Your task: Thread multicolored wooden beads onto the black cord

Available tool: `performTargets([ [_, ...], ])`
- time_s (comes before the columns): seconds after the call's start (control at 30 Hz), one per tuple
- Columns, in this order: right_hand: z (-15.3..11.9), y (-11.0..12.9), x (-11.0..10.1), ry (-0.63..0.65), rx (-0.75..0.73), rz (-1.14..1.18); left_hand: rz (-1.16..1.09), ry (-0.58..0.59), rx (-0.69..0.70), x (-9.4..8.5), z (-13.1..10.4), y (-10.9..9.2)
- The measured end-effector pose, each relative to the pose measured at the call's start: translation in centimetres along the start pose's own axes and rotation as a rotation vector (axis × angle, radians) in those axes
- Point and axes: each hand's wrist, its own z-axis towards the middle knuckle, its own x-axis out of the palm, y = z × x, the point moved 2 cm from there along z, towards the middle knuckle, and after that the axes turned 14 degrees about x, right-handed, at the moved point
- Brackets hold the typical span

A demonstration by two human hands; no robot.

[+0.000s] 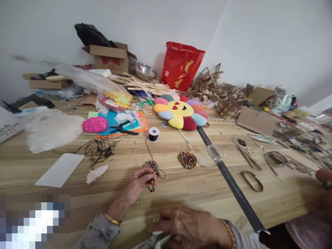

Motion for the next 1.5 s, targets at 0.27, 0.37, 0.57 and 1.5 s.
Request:
performTargets([
  [0.27, -1.4, -4.5, -1.0, 0.089, 0.224, 1.051, -0.043, -0.059, -0.022, -0.5, 0.1, 0.2],
  [0.37, -1.4, -5.3, -0.7, 0.013, 0.269, 1.154, -0.025, -0.064, -0.032, -0.5, 0.1, 0.1],
  [0.57, -1.3, -5.7, 0.1, -0.104, 0.347, 1.122, 0.005, -0.087, -0.031, -0.3, 0.2, -0.2],
  [1.5, 1.5, -4.2, -0.3, -0.372, 0.405, 0.757, 0.069, -0.051, -0.009, -0.1, -0.1, 0.2],
])
